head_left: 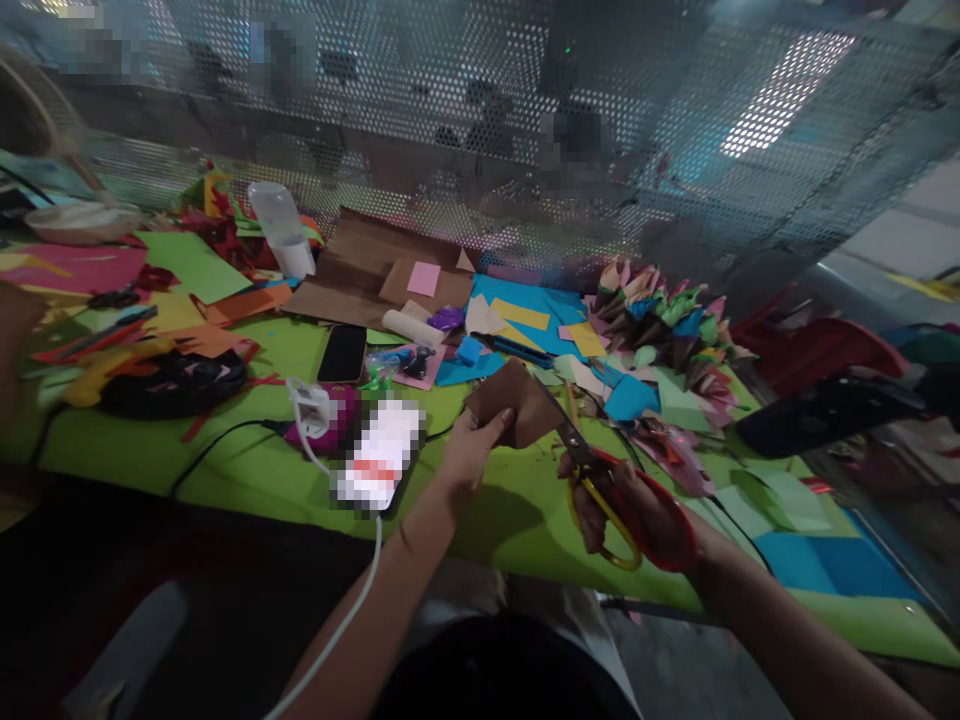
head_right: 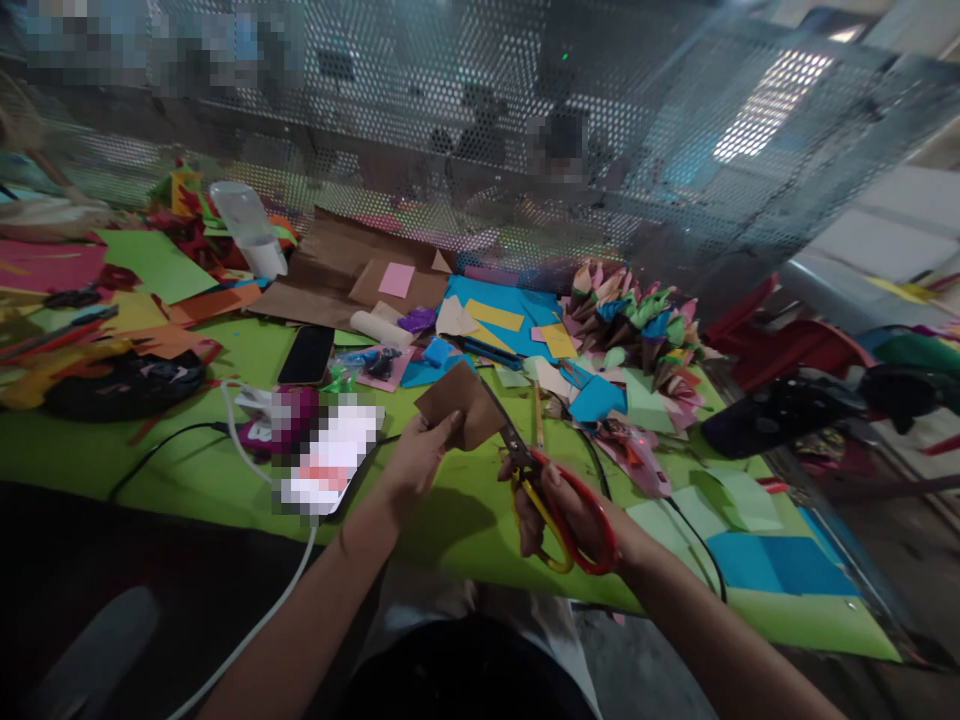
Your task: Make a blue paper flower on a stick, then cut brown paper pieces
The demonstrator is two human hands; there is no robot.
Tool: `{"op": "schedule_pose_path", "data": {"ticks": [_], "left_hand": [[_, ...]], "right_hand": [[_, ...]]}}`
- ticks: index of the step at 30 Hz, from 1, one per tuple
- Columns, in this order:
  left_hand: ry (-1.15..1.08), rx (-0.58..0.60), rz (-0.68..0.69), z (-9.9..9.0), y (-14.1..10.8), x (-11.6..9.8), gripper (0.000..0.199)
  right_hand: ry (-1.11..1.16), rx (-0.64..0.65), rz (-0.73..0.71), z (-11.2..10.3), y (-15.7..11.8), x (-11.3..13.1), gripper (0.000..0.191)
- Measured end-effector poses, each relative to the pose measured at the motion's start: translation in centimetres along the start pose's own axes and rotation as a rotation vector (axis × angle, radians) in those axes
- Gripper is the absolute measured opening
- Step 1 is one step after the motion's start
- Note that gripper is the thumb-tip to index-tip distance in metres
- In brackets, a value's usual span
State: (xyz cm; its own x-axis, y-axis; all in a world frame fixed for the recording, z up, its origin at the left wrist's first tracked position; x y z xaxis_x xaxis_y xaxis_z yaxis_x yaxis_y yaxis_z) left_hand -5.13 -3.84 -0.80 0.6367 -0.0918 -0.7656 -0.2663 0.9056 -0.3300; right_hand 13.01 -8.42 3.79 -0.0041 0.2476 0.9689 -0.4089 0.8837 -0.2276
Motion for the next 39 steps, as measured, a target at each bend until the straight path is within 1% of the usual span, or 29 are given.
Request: {"op": "schedule_pose_path", "data": {"ticks": [5,11,17,24,29,32,35,39], "left_hand": [[0.029,-0.013,-0.04,0.2,-0.3,0.0,0.063],[0.084,0.025,-0.051,0.4,0.0,0.8,0.064],[0.109,0.007,-0.046,-0.1,0.5,1.4,0.064],[0.092,-0.005,-0.032,-0.2,0.6,1.5,0.066],[0.102,0.024,-0.032,0.1,0.6,1.3,0.071],[0.115,0.027,-0.031,0.2,0.6,1.1,0.069],[0.109,0.033,-0.023,0.1,0.6,1.1,0.065],[0.107,0.039,-0.013,0.0,0.5,1.2,0.062]], "right_hand": [[0.001,0.016,-0.027,-0.3,0.3,0.0,0.067],[0.013,-0.063,-0.052,-0.6,1.0,0.2,0.056],[0.01,-0.085,-0.059,-0.2,1.2,0.1,0.062],[-0.035,-0.131,-0.086,-0.9,1.5,-0.4,0.056],[-0.01,-0.104,-0.017,-0.7,1.6,-0.2,0.066],[-0.012,-0.117,0.009,-0.6,1.5,0.1,0.066],[-0.038,-0.138,-0.013,-0.7,1.5,0.3,0.064],[-0.067,-0.133,-0.057,-0.9,1.5,0.1,0.062]]}}
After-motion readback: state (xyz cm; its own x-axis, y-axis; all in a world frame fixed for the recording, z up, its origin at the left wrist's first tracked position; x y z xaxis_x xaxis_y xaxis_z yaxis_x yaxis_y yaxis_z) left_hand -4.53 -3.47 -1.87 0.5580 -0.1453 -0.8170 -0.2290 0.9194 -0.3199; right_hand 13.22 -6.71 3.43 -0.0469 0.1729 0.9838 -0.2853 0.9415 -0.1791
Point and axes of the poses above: each hand's wrist, its own y-axis towards the middle knuckle, its own z-axis out of the palm, x = y × z, the point moved 4 cm from there along y, towards the middle knuckle, and after that the axes turned 15 degrees about -x, right-handed, at the moved point
